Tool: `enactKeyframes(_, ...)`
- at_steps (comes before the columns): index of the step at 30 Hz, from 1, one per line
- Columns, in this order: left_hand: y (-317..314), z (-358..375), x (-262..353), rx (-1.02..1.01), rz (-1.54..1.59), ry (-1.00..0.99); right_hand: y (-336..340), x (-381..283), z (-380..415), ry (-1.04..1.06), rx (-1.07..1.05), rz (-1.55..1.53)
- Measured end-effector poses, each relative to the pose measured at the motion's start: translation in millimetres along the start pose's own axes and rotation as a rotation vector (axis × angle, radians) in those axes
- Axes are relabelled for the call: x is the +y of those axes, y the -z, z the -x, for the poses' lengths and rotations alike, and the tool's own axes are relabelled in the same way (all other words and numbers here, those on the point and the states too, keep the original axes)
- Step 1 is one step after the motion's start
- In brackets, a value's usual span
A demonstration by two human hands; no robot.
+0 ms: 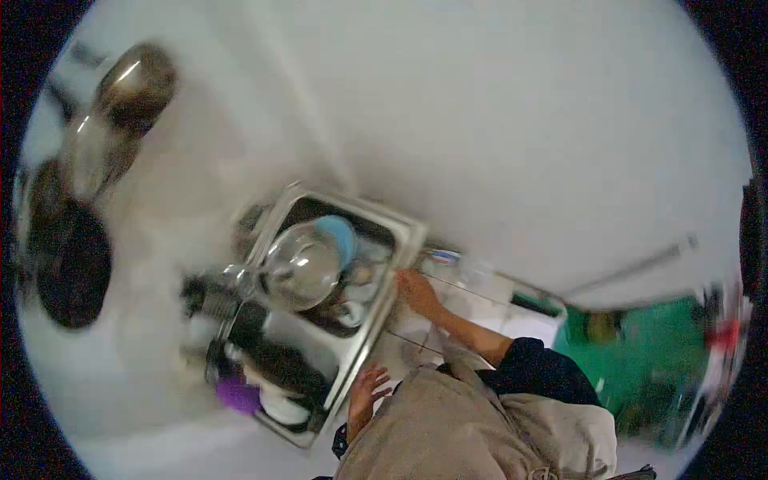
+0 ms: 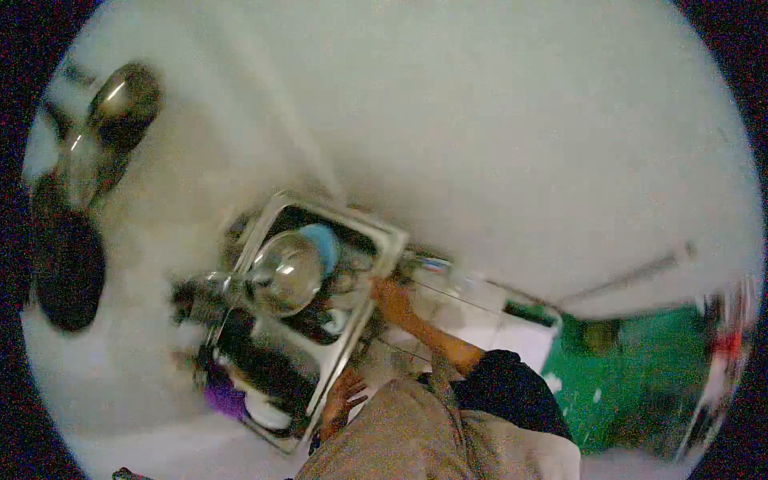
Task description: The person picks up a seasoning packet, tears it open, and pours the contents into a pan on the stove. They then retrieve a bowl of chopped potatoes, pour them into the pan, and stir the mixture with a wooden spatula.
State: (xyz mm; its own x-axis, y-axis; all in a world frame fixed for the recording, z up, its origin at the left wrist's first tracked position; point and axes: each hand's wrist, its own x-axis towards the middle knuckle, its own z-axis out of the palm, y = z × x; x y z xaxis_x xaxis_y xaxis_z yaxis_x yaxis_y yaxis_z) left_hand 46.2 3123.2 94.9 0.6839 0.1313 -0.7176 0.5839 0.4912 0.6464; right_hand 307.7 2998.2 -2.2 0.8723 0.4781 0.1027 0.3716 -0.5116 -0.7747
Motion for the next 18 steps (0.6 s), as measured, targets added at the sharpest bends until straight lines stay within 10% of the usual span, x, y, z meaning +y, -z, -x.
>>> enactKeyframes(11, -199.0, -69.2, -43.6, -0.521, -0.546, 0.122, 215.6, 112.7, 441.2, -0.874, 0.821, -0.022)
enactKeyframes(18, -421.2, -85.1, -216.8, -0.763, -0.845, 0.213, 316.3, 180.5, 701.6, -1.26, 1.659, -0.356)
